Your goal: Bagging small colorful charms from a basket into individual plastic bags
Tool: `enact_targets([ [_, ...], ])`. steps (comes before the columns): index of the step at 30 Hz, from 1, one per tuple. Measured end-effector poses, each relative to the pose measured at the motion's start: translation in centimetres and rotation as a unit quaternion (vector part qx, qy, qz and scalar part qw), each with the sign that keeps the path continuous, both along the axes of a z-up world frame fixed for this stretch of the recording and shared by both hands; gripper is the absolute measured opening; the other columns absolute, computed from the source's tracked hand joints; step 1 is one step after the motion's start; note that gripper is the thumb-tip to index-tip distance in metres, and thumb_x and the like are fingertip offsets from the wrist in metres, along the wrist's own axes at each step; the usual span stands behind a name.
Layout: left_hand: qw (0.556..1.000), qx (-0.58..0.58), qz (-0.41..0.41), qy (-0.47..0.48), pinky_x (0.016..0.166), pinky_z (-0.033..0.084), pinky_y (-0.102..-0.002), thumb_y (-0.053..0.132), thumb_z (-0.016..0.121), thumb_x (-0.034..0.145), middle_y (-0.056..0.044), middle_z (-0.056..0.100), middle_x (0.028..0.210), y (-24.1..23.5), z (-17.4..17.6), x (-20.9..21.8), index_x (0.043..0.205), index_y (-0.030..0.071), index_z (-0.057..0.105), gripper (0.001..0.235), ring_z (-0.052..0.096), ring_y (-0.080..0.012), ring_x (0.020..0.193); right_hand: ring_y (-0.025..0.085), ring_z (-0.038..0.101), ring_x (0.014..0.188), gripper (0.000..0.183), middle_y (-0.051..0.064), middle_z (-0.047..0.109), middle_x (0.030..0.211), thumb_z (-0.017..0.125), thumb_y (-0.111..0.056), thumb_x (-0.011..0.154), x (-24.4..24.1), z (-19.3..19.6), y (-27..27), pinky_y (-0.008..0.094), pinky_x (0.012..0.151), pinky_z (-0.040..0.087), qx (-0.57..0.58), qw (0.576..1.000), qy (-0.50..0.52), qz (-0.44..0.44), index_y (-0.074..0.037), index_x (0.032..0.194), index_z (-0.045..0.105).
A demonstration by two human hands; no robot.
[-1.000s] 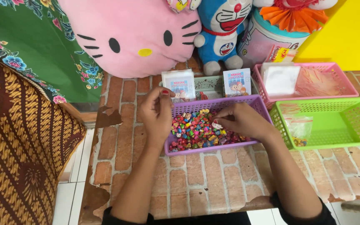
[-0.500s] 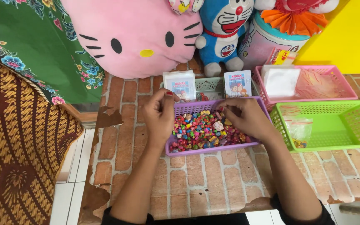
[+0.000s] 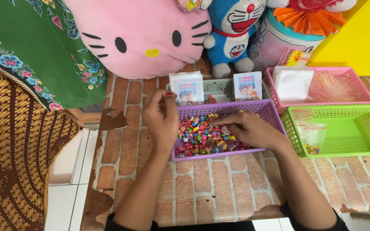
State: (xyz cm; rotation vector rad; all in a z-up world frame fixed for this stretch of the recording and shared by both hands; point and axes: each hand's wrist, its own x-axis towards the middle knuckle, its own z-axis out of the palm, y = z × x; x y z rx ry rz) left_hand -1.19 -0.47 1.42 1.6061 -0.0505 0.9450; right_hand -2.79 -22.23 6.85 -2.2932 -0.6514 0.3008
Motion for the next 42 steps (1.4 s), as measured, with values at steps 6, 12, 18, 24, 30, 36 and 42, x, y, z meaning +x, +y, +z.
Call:
enact_targets([
  [6, 0.994, 0.005, -0.103, 0.036, 0.049, 0.033, -0.021, 0.005, 0.063, 0.092, 0.006, 0.032, 0.046, -0.2, 0.7, -0.9, 0.077, 0.013, 0.071, 0.019, 0.038, -0.0065, 0.048, 0.042, 0.075, 0.07, 0.04, 0.023, 0.08, 0.087, 0.057, 0.001, 0.083, -0.6, 0.9, 0.1, 0.049, 0.077, 0.057, 0.013, 0.998, -0.062, -0.012, -0.009, 0.114, 0.08],
  [12, 0.958, 0.147, -0.21, 0.128, 0.046, 0.036, -0.026, 0.015, 0.068, 0.086, 0.001, 0.035, 0.035, -1.7, 2.1, -1.9, 0.071, 0.019, 0.066, 0.016, 0.042, -0.0136, 0.037, 0.024, 0.065, 0.059, 0.042, 0.017, 0.076, 0.08, 0.056, 0.0, 0.083, -1.8, 0.4, -3.6, 0.039, 0.063, 0.054, 0.127, 0.974, -0.169, -0.085, -0.012, 0.116, 0.079],
  [18, 0.89, 0.309, -0.302, 0.144, 0.049, 0.042, -0.043, 0.024, 0.068, 0.089, -0.018, 0.051, 0.046, -7.5, 3.8, -4.1, 0.074, 0.013, 0.064, 0.019, 0.06, -0.0416, 0.051, 0.013, 0.045, 0.042, 0.034, -0.001, 0.053, 0.048, 0.061, -0.001, 0.088, -4.0, 0.1, -14.2, 0.024, 0.05, 0.044, 0.068, 0.933, -0.265, -0.234, -0.02, 0.107, 0.082],
  [24, 0.849, 0.409, -0.333, 0.036, 0.068, 0.057, -0.051, 0.024, 0.062, 0.091, -0.011, 0.072, 0.093, -16.5, 4.8, -1.4, 0.106, 0.016, 0.066, 0.017, 0.073, -0.0385, 0.088, 0.022, 0.07, 0.076, 0.029, 0.002, 0.07, 0.082, 0.071, -0.018, 0.091, -0.9, 0.4, -20.9, 0.042, 0.063, 0.054, -0.194, 0.839, -0.379, -0.341, -0.02, 0.12, 0.076],
  [30, 0.847, 0.479, -0.231, -0.017, 0.119, 0.03, -0.059, 0.026, 0.075, 0.083, -0.017, 0.054, 0.148, -26.1, 4.3, 4.0, 0.136, 0.008, 0.062, 0.057, 0.022, -0.042, 0.153, 0.06, 0.042, 0.136, 0.079, 0.041, 0.048, 0.144, 0.066, -0.024, 0.091, 6.5, -2.4, -26.1, 0.071, 0.109, 0.037, -0.224, 0.908, -0.141, -0.325, -0.004, 0.16, 0.034],
  [36, 0.807, 0.543, -0.224, 0.061, 0.124, 0.012, -0.063, 0.054, 0.075, 0.083, -0.008, 0.046, 0.159, -30.6, 1.8, 7.5, 0.152, 0.021, 0.044, 0.083, 0.004, -0.0354, 0.158, 0.034, 0.067, 0.118, 0.041, 0.0, 0.075, 0.119, 0.065, -0.033, 0.092, 8.4, -6.7, -30.6, 0.055, 0.108, 0.044, -0.255, 0.873, -0.202, -0.362, -0.035, 0.133, 0.069],
  [42, 0.779, 0.573, -0.232, 0.1, 0.123, 0.002, -0.067, 0.066, 0.071, 0.079, -0.008, 0.047, 0.159, -30.9, 1.5, 7.4, 0.155, 0.024, 0.042, 0.091, 0.0, -0.0339, 0.158, 0.029, 0.071, 0.111, 0.03, -0.009, 0.075, 0.112, 0.067, -0.035, 0.096, 7.8, -6.9, -31.4, 0.059, 0.121, 0.022, -0.266, 0.856, -0.23, -0.379, -0.04, 0.126, 0.07],
])
